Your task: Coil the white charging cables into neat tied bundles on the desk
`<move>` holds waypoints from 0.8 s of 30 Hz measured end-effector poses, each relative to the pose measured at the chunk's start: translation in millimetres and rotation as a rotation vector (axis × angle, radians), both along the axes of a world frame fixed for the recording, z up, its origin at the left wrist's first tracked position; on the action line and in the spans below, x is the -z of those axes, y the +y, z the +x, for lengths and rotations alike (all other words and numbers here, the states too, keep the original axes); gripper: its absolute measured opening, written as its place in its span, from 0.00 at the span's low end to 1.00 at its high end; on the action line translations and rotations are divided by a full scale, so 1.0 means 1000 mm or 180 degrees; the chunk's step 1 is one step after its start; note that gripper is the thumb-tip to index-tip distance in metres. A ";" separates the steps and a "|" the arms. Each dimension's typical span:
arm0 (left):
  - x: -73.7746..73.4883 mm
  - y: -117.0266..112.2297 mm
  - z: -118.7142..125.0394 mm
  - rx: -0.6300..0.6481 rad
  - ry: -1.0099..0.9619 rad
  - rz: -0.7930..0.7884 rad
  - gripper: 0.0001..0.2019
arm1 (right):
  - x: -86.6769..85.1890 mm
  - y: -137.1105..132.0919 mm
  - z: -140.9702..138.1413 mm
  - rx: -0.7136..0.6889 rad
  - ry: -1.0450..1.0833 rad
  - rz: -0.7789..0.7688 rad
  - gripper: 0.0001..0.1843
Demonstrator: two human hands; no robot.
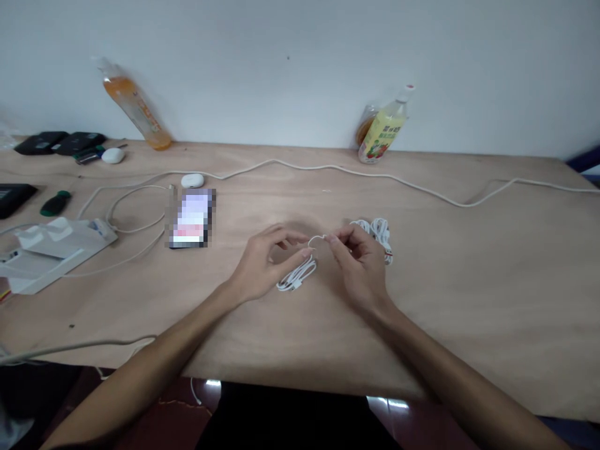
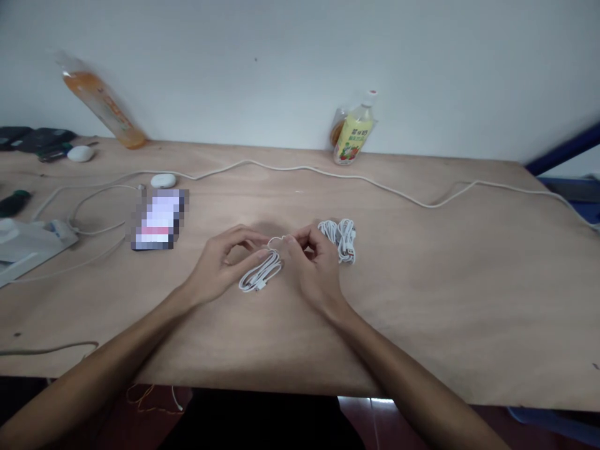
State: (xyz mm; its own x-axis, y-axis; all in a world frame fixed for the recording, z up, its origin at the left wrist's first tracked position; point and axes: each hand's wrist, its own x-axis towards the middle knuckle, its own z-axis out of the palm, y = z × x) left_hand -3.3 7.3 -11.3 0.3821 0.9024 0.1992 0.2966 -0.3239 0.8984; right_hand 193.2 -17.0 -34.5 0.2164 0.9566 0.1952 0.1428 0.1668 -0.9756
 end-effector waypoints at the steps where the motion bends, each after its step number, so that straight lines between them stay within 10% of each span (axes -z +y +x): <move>1: 0.001 0.000 0.001 0.0004 -0.0175 -0.0175 0.10 | -0.001 -0.002 -0.001 -0.0040 -0.0049 0.0031 0.09; 9: 0.007 -0.001 0.005 0.0253 -0.0940 -0.1259 0.11 | -0.001 -0.010 -0.005 -0.0271 -0.0513 0.0193 0.06; 24: 0.007 -0.001 0.004 0.0262 -0.0973 -0.1244 0.14 | 0.003 -0.007 -0.001 -0.0809 -0.0566 0.0147 0.07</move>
State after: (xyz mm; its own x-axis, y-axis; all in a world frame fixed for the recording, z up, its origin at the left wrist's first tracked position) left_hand 0.6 6.7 -18.4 0.4322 0.9011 -0.0338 -0.0114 0.0430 0.9990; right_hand 191.9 -24.1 -37.9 -0.0700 0.9649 0.2532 0.2587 0.2628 -0.9295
